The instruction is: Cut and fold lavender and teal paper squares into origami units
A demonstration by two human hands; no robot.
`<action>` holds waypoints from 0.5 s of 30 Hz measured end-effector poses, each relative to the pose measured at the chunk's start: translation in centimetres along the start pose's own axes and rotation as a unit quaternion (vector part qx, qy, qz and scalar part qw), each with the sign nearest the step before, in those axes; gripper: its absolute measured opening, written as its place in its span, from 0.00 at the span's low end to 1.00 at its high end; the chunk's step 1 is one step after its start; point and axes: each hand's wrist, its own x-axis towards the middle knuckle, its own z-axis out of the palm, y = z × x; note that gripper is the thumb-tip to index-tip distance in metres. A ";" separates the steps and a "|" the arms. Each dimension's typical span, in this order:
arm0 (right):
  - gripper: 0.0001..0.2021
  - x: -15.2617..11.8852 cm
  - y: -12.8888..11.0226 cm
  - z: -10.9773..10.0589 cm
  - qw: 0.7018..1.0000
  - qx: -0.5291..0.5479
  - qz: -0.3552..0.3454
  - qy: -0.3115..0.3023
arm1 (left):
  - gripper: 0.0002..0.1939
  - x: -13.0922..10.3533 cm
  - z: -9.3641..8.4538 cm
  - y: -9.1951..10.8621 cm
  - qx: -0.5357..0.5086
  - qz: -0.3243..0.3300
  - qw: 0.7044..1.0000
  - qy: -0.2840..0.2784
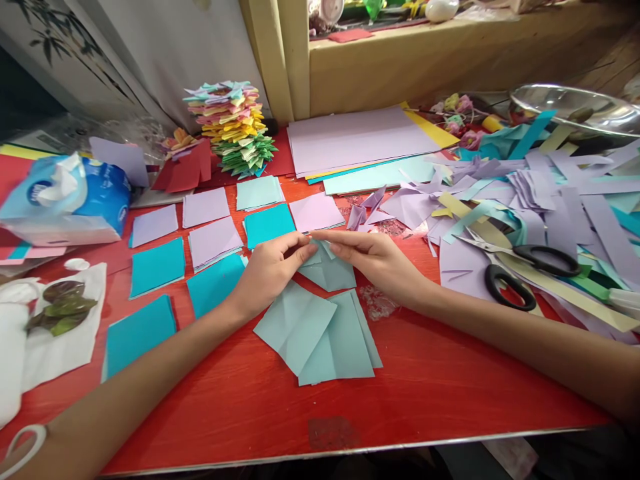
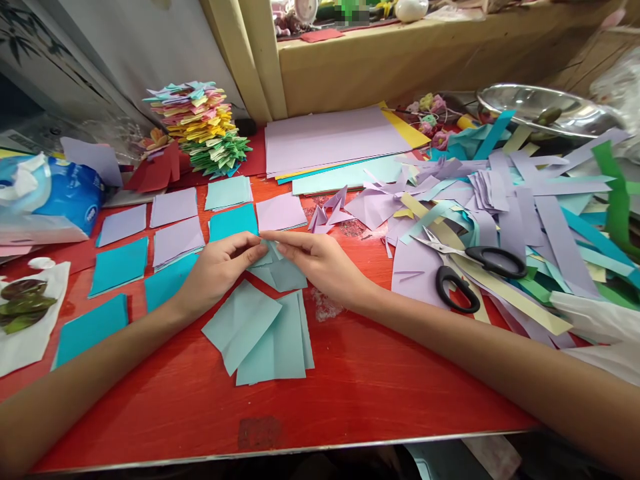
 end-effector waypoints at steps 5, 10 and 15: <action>0.20 0.4 0.1 -0.1 0.995 0.080 0.067 -0.004 | 0.14 -0.1 0.0 0.0 0.022 0.003 1.000 0.012; 0.17 0.6 -0.1 -0.4 0.987 0.117 0.078 -0.075 | 0.14 -0.1 0.0 0.1 0.019 0.007 0.999 0.045; 0.16 0.6 -0.3 -0.7 0.992 0.034 0.091 -0.080 | 0.12 -0.2 0.0 0.0 0.011 0.015 0.998 0.059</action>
